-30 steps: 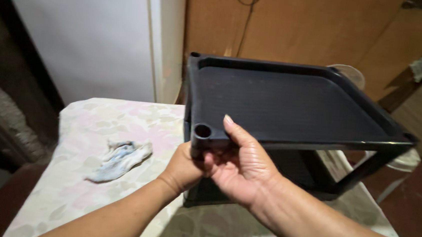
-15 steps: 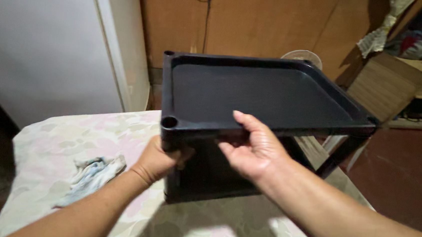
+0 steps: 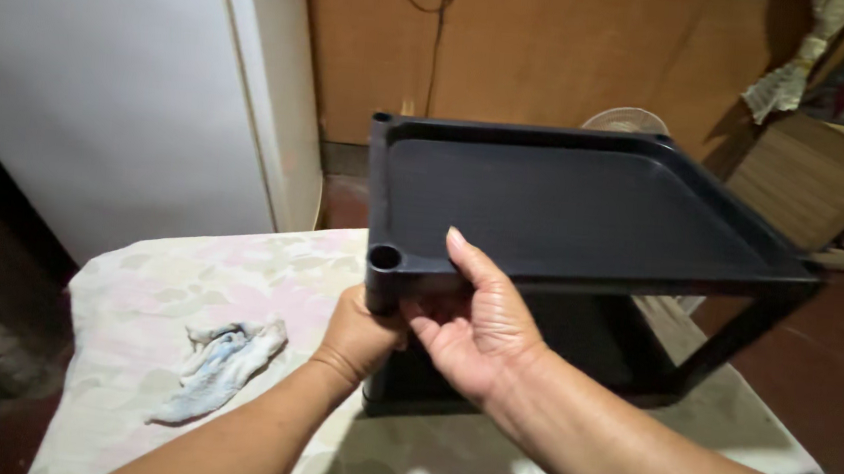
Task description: The person wipes the top surface of a small black plastic stool with a white cloth, then removes the top tray and detaches the four legs. The stool is left disassembled with the tray and legs separated on the table.
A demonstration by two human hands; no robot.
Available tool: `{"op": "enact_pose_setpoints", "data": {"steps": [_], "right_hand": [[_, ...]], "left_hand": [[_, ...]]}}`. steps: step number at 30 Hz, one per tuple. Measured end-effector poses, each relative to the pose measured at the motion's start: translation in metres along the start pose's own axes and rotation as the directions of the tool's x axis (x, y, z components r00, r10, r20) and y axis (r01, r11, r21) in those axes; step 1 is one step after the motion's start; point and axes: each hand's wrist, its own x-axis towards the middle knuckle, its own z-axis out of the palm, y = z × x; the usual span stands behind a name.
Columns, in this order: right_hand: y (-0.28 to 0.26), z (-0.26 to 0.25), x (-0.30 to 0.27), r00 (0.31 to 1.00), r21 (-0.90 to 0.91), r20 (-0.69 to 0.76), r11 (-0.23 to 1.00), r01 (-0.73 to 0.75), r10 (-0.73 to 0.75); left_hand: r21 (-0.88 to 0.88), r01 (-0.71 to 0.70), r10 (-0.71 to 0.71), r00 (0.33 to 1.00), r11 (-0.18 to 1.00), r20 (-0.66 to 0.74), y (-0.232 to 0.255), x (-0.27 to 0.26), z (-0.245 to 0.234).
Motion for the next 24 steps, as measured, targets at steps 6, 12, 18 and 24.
{"op": "enact_pose_setpoints", "data": {"steps": [6,12,18,24], "right_hand": [[-0.016,0.027,-0.005,0.981,0.049,-0.166,0.994,-0.096,0.103],[-0.025,0.036,-0.002,0.990,0.031,-0.112,0.996,-0.084,0.087],[-0.023,0.004,-0.009,0.982,-0.016,0.119,0.989,-0.147,0.148],[-0.070,-0.066,-0.050,0.962,-0.101,-0.245,0.990,0.097,-0.119]], "left_hand": [[-0.014,-0.084,0.084,0.995,0.996,0.049,-0.001,-0.006,0.003],[0.033,0.001,-0.001,1.000,0.999,-0.017,0.002,-0.001,0.008],[-0.004,0.033,-0.033,0.999,0.999,-0.017,-0.003,0.001,0.005],[0.106,-0.002,-0.015,0.986,0.994,0.166,0.011,0.005,-0.012]]}}
